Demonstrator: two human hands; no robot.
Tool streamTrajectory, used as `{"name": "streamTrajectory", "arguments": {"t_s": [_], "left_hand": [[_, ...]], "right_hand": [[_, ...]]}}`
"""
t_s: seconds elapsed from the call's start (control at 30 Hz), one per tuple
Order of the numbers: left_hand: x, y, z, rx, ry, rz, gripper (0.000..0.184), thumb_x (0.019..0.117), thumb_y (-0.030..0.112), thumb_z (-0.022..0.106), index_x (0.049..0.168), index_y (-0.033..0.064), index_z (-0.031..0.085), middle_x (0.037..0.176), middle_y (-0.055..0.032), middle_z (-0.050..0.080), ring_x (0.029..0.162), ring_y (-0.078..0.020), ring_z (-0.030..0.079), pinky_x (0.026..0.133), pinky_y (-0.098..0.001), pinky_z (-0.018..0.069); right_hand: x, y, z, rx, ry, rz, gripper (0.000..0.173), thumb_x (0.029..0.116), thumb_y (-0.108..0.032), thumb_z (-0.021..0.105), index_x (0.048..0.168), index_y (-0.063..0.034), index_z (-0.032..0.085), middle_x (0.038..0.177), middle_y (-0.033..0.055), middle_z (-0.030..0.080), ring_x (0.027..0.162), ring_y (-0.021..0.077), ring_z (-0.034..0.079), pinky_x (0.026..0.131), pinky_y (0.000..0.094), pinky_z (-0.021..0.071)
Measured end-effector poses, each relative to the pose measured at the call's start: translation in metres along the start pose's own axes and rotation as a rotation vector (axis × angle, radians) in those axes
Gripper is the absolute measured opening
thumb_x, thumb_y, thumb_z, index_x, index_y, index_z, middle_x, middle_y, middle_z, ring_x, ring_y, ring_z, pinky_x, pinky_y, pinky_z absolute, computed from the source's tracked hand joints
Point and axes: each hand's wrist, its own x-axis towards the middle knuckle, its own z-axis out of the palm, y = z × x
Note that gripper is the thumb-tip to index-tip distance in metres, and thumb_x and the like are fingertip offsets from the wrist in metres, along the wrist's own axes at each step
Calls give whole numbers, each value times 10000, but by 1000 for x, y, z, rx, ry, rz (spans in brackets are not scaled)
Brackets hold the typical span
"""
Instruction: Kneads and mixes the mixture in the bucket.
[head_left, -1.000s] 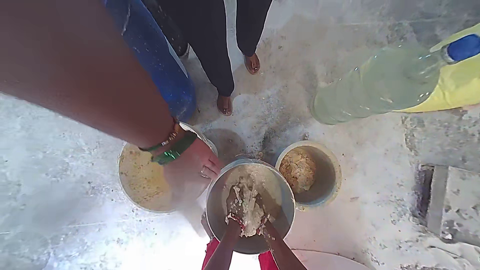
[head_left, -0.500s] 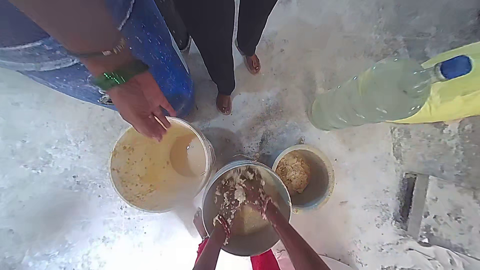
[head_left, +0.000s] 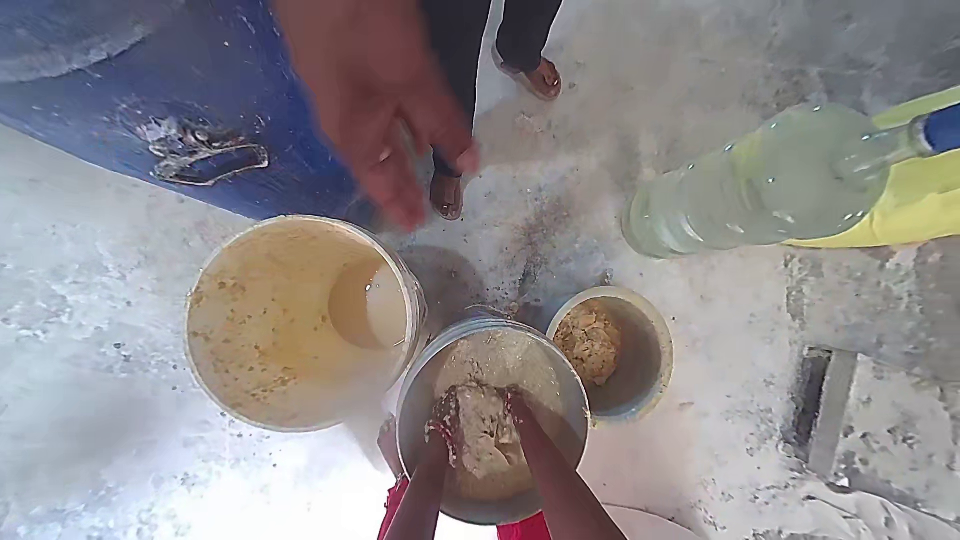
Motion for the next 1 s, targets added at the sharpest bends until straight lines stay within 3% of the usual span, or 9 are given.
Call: {"name": "streamTrajectory", "arguments": {"t_s": [0.07,0.13,0.2,0.33,0.53,0.63,0.7,0.87,1.0], "left_hand": [[-10,-7,-1,-76,23,-47,456,1090,78,414,1508,-95,359,1549,-278,406,1459,-333,388,1203,-431,296],[-25,-2,-5,78,-40,-85,445,1074,32,427,1483,-134,369,1540,-306,402,1463,-348,379,1208,-426,281],[-41,7,-9,266,-152,-58,447,1063,1,428,1472,-164,356,1540,-333,382,1475,-378,351,1218,-436,253],[-45,19,-4,443,-161,121,483,1038,22,501,1472,-155,381,1532,-340,395,1473,-422,344,1223,-473,240],[-53,42,-12,531,-154,43,443,1033,10,515,1432,-165,439,1513,-340,428,1462,-437,363,1217,-488,248],[-29,3,-13,438,31,237,447,1026,50,528,1431,-132,474,1526,-301,439,1475,-409,360,1233,-462,246],[-34,4,-19,416,57,316,474,1048,88,511,1487,-77,438,1582,-251,391,1510,-373,312,1245,-451,231],[-37,9,-13,334,122,429,491,1058,123,488,1502,-74,417,1577,-273,384,1511,-396,298,1252,-457,209],[-41,44,-20,328,102,321,519,1088,199,456,1517,-83,380,1577,-300,366,1496,-439,308,1239,-504,236]], "right_hand": [[-35,12,-3,286,69,-88,439,1124,-99,310,1491,132,376,1560,299,395,1472,317,385,1217,365,276],[-61,28,-7,388,84,-141,440,1120,-87,300,1503,121,363,1561,286,393,1455,290,395,1209,351,285],[-72,38,-5,317,92,-149,428,1108,-48,320,1487,142,374,1542,304,414,1446,301,415,1208,352,293],[-72,27,6,171,28,-146,432,1057,-2,445,1454,164,408,1494,317,464,1403,305,459,1186,341,323],[-60,6,6,-214,28,-337,467,1058,-135,507,1440,132,471,1478,332,484,1424,414,438,1212,465,296],[-81,-22,-26,-594,-160,-215,599,1040,-277,577,1511,59,420,1573,285,394,1493,419,333,1227,553,238],[-81,-36,-42,-711,-162,-159,575,1042,-232,570,1509,67,419,1585,303,358,1502,459,286,1228,608,192],[-21,-25,-45,-733,-184,-31,403,1085,-107,444,1392,145,512,1484,331,480,1435,451,415,1196,540,293],[-4,-14,-29,-620,-78,-3,357,1069,-120,456,1322,98,584,1400,282,567,1340,396,526,1115,517,402]]}}
